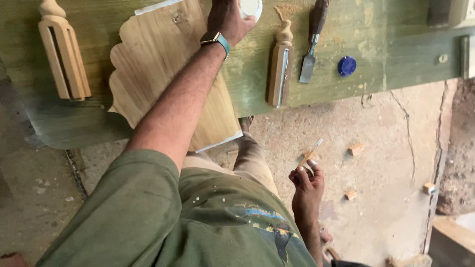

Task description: The person assembles a wooden shelf by applying glue to wooden components and fitting them together by hand.

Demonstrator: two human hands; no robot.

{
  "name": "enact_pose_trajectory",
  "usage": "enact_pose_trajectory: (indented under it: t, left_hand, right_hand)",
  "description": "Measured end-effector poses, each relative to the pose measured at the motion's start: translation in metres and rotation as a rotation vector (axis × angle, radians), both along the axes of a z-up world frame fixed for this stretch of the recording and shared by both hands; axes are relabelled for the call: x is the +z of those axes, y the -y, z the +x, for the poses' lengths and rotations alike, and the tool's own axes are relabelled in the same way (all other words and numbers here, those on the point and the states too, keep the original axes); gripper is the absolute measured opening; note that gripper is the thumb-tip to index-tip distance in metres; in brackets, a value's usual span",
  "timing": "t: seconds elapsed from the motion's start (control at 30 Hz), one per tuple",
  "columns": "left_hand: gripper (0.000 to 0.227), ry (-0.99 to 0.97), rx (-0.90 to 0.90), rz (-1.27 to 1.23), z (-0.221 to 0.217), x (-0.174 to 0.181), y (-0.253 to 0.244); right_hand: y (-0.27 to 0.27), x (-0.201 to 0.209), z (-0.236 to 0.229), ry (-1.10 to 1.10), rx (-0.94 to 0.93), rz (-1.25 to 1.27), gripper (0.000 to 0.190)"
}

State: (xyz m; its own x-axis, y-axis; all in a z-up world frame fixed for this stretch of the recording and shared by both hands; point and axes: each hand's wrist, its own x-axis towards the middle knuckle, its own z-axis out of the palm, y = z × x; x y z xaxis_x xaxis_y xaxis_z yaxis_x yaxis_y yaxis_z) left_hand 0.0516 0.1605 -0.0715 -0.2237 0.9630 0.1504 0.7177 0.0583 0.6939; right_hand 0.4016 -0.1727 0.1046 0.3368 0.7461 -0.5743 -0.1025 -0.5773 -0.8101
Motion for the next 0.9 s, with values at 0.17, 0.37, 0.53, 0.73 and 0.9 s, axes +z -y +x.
enact_pose_trajectory:
  t: [0.17,0.37,0.53,0.73,0.9]
  left_hand:
    - [0.073,-0.104,0.086,-0.062,0.002,-0.003,0.018]
    - [0.096,0.318,0.172,0.210,0.084,0.125,0.081]
    - [0.088,0.752,-0.438,0.122,0.225,0.253,0.176]
    - [0.077,0.819,-0.564,0.114,0.272,0.295,0.174]
    - [0.069,0.822,-0.559,0.106,0.281,0.293,0.181]
  right_hand:
    - [-0.064,-0.031,0.046,-0.107,0.173,0.039,0.038]
    - [-0.164,-0.052,0.113,-0.145,0.282,0.118,0.037]
    - [-0.204,-0.059,0.108,-0.048,0.511,0.161,0.033]
    - [-0.218,-0.051,0.080,-0.114,0.620,0.121,0.035]
    - [-0.196,-0.066,0.070,-0.062,0.685,0.134,0.035]
